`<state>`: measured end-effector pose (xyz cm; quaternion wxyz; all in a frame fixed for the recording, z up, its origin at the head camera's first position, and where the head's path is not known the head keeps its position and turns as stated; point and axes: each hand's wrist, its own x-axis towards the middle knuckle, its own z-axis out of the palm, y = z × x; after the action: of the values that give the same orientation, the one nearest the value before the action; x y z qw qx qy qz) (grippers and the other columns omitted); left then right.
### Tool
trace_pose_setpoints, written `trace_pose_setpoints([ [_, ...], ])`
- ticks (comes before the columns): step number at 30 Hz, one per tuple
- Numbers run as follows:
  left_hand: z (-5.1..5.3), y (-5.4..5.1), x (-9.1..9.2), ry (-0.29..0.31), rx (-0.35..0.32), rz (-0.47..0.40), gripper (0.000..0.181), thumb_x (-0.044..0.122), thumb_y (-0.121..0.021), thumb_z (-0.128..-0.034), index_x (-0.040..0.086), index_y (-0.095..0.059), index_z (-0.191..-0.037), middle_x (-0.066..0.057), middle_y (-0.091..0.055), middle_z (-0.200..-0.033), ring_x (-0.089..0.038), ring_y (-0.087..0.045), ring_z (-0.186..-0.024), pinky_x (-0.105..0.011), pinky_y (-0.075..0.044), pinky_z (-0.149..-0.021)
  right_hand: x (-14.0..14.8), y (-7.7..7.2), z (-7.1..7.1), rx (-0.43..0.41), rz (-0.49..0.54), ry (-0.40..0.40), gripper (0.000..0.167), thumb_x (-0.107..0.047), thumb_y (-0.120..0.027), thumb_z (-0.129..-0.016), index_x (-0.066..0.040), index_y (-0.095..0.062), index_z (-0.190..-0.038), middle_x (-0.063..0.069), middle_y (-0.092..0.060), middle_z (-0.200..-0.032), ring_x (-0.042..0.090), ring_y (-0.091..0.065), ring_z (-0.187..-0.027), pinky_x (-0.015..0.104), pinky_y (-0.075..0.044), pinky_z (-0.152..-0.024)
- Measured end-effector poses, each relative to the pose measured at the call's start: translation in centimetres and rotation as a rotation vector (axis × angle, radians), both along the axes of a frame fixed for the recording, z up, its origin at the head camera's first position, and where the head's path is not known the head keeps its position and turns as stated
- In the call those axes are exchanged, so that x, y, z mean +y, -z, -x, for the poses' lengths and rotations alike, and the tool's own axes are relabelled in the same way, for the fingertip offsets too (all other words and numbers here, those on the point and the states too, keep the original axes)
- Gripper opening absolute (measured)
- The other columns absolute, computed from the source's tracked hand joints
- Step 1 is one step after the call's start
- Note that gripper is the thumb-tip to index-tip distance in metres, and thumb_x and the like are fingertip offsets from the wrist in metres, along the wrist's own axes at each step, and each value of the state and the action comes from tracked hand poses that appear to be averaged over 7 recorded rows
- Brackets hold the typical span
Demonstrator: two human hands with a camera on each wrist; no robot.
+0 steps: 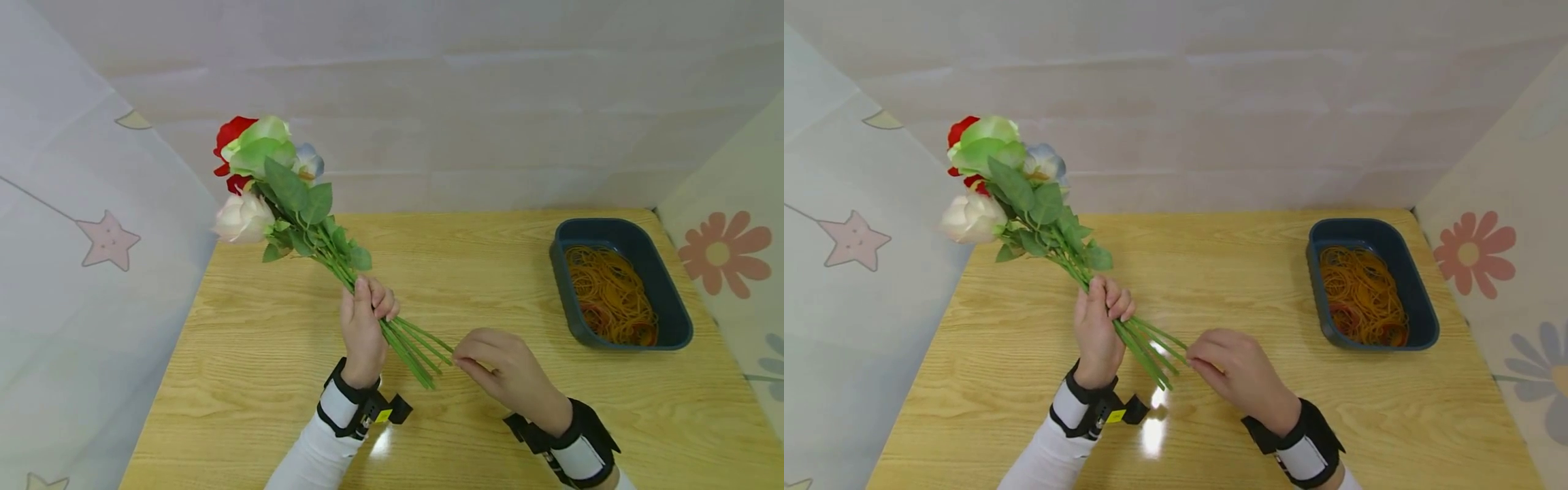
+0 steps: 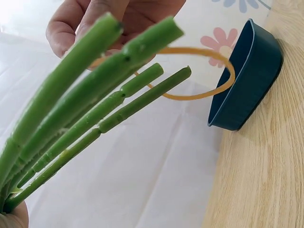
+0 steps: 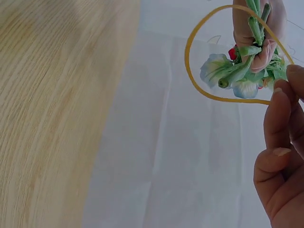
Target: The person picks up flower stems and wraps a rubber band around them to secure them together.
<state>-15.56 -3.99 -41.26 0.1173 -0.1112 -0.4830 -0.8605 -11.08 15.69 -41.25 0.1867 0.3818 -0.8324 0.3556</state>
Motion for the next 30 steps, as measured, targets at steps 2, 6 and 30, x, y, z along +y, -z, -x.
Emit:
trace_pose_setpoints([
  [2, -0.1, 0.0, 0.0, 0.0, -0.003, 0.005, 0.032, 0.025, -0.02, -0.1033, 0.013, -0.029, -0.076, 0.002, -0.026, -0.063, -0.005, -0.028, -0.05, -0.021, -0.028, -0.052, 0.0, 0.0, 0.0, 0.03, -0.007, 0.024, 0.034, -0.033, -0.046, -0.097, -0.013, -0.066, -0.078, -0.004, -0.063, -0.076, 0.006, -0.058, -0.067, 0.014, -0.045, -0.061],
  [6, -0.1, -0.1, 0.0, 0.001, -0.007, 0.005, 0.032, 0.025, -0.02, -0.1033, 0.013, -0.03, -0.076, 0.003, -0.026, -0.064, -0.004, -0.028, -0.05, -0.021, -0.028, -0.052, 0.0, -0.1, 0.1, 0.045, -0.027, 0.045, 0.034, -0.033, -0.045, -0.097, -0.014, -0.066, -0.078, -0.004, -0.062, -0.075, 0.004, -0.053, -0.063, 0.012, -0.041, -0.057],
  [30, -0.3, 0.0, 0.3, 0.032, 0.017, 0.012, 0.032, 0.025, -0.019, -0.1035, 0.014, -0.03, -0.076, 0.004, -0.027, -0.063, -0.004, -0.028, -0.049, -0.021, -0.028, -0.052, -0.9, 0.3, 0.6, 0.001, 0.083, 0.026, 0.026, -0.028, -0.052, -0.094, -0.013, -0.066, -0.078, -0.002, -0.062, -0.077, 0.006, -0.055, -0.064, 0.012, -0.043, -0.059],
])
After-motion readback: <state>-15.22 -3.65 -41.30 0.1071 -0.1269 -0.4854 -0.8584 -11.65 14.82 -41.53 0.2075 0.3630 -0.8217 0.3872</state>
